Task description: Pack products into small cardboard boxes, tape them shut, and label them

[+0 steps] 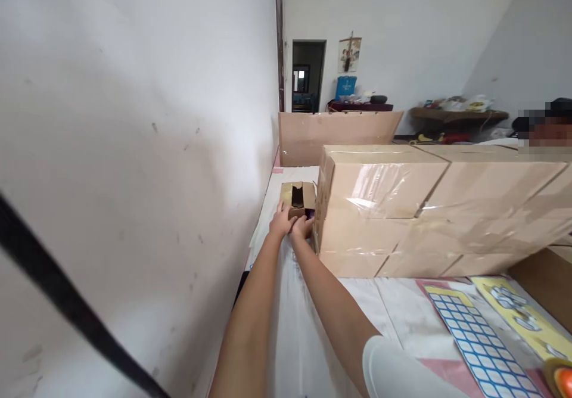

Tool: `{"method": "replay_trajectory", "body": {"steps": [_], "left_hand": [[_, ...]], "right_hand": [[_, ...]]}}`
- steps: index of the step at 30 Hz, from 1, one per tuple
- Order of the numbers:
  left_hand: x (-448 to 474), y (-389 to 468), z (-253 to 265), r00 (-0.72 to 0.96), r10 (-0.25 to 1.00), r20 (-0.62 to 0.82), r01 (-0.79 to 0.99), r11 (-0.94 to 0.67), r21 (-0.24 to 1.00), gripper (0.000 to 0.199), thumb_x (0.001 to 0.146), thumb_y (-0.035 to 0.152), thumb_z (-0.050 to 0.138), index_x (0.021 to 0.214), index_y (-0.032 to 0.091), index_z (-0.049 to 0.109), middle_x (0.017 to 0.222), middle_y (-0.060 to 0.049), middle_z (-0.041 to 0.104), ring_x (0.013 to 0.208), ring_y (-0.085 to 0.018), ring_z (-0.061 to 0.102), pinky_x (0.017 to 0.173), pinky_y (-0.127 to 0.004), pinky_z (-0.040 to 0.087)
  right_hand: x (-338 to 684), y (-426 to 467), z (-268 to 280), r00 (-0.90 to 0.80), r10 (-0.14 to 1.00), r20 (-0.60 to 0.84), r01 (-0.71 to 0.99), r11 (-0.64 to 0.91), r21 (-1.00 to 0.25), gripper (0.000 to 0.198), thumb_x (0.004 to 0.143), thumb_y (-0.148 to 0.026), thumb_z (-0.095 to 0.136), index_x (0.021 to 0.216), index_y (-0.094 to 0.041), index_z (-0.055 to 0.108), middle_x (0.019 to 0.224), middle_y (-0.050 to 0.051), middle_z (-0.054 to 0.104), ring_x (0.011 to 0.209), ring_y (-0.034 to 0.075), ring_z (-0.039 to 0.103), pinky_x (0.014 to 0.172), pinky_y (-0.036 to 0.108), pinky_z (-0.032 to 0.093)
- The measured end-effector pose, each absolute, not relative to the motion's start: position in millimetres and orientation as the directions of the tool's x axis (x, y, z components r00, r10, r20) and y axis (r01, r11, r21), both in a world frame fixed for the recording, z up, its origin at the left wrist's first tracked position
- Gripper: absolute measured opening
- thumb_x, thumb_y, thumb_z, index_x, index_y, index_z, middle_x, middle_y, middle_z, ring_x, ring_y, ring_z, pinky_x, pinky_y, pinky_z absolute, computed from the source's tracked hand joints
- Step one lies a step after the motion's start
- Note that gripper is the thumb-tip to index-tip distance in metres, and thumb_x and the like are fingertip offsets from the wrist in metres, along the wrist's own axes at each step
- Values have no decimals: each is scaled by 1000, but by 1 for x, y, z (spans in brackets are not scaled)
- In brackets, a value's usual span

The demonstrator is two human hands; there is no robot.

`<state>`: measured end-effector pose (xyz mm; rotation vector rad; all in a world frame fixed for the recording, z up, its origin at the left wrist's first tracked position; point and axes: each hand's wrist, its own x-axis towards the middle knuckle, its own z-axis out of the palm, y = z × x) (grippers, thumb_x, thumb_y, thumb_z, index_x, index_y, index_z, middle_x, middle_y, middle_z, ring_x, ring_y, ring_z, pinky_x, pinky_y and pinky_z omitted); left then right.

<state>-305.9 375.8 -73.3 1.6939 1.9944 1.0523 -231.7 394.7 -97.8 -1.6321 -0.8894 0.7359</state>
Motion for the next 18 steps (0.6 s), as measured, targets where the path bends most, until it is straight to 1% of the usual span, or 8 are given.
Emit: {"method": "replay_trajectory", "body": {"steps": [2,5,7,10,13,16,18], "left_hand": [[-313,376,-74,-278,940,199,724,69,687,47,91,39,66,133,21,56,156,-12,40,128,-30,53,104,-54,49],[-322,370,-73,-302,932,199,747,101,657,49,91,37,66,135,19,53,156,-14,39,125,-29,55,102,-52,51],[-326,365,-71,-274,940,204,777,91,623,48,90,34,68,134,19,54,158,-14,36,124,-29,55,101,-51,51],[-326,362,-70,-221,953,208,830,71,554,49,89,31,69,133,19,54,161,-15,30,125,-29,56,102,-50,51],[-324,366,-68,-194,961,199,873,76,483,51,88,29,69,134,18,51,162,-19,25,124,-32,57,102,-50,50],[-320,373,-68,-167,968,187,903,74,423,48,87,29,67,132,20,51,162,-21,23,124,-37,57,100,-50,50],[-317,378,-68,-142,973,180,916,61,396,48,86,30,67,131,22,52,162,-20,22,124,-38,56,99,-50,50]], "right_hand": [[-235,399,-107,569,822,-28,162,-145,-976,38,98,-36,62,131,-18,59,136,11,60,118,26,62,100,50,53],[-237,402,-118,588,808,29,155,-77,-985,40,97,-32,63,134,-17,57,139,12,58,124,28,59,105,53,49],[-237,406,-121,589,805,74,147,-16,-989,41,98,-25,56,138,-14,54,140,17,58,130,31,56,111,55,43],[-239,413,-124,586,802,116,116,59,-992,53,93,-14,36,144,-7,47,139,23,59,138,31,50,116,53,36],[-239,418,-125,559,817,143,80,119,-990,59,89,-13,29,145,-6,45,135,23,63,136,30,53,115,53,37],[-235,420,-125,489,853,184,69,172,-983,51,96,-20,29,138,-8,55,124,22,69,129,31,59,111,52,43],[-231,420,-125,422,880,220,79,206,-975,43,101,-29,35,132,-13,62,122,18,70,124,31,62,107,51,47]]}}
